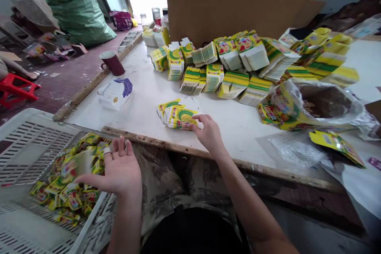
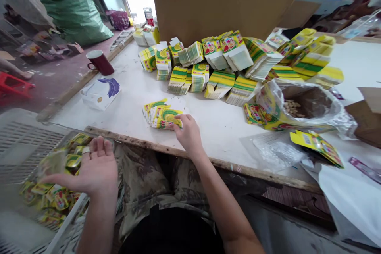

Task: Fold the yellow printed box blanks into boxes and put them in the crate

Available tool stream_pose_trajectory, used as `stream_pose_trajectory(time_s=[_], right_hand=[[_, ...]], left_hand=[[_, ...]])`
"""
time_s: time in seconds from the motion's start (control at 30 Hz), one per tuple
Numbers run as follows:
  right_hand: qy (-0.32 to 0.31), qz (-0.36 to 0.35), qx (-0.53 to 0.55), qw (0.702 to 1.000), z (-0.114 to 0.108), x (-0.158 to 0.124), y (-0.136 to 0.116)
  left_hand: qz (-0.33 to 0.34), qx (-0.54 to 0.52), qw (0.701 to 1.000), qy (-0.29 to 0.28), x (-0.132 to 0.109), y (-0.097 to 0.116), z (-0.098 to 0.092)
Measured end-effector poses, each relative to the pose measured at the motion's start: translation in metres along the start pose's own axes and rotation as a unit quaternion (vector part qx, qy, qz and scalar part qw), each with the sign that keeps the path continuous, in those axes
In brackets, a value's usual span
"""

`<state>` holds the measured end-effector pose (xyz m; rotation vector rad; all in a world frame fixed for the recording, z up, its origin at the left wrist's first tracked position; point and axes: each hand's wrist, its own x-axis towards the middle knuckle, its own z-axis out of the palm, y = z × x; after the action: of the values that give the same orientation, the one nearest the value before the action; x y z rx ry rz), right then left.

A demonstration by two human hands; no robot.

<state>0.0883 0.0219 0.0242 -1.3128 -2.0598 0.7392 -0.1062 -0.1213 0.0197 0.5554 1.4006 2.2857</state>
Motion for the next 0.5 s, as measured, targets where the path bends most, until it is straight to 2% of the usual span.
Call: stream_pose_trajectory(time_s=[0.1, 0.23, 0.27, 0.33, 0.4, 0.5], right_hand=[[0.019, 0.032, -0.058, 0.998, 0.003, 0.012, 0.009], [0.023, 0.035, -0.092, 0.995, 0.009, 0.012, 0.01], [0.026, 0.035, -0.093, 0.995, 0.009, 0.01, 0.009], [0.03, 0.035, -0.088, 0.995, 0.006, 0.007, 0.006], [0.029, 0.031, -0.07, 0.997, 0.0, 0.001, -0.001], [-0.031, 0.009, 0.038, 0.999, -0.008, -0.013, -0.019]], left_hand=[[-0.054, 0.027, 0.998, -0.011, 0.007, -0.003, -0.006], [-0.138, -0.023, 0.989, 0.054, -0.004, -0.009, 0.018], [-0.155, -0.039, 0.986, 0.055, -0.008, -0.01, 0.026], [-0.177, -0.051, 0.983, 0.022, -0.017, -0.013, 0.037], [-0.183, -0.046, 0.981, -0.036, -0.025, -0.015, 0.044], [-0.156, -0.062, 0.978, -0.122, -0.036, -0.015, 0.052]])
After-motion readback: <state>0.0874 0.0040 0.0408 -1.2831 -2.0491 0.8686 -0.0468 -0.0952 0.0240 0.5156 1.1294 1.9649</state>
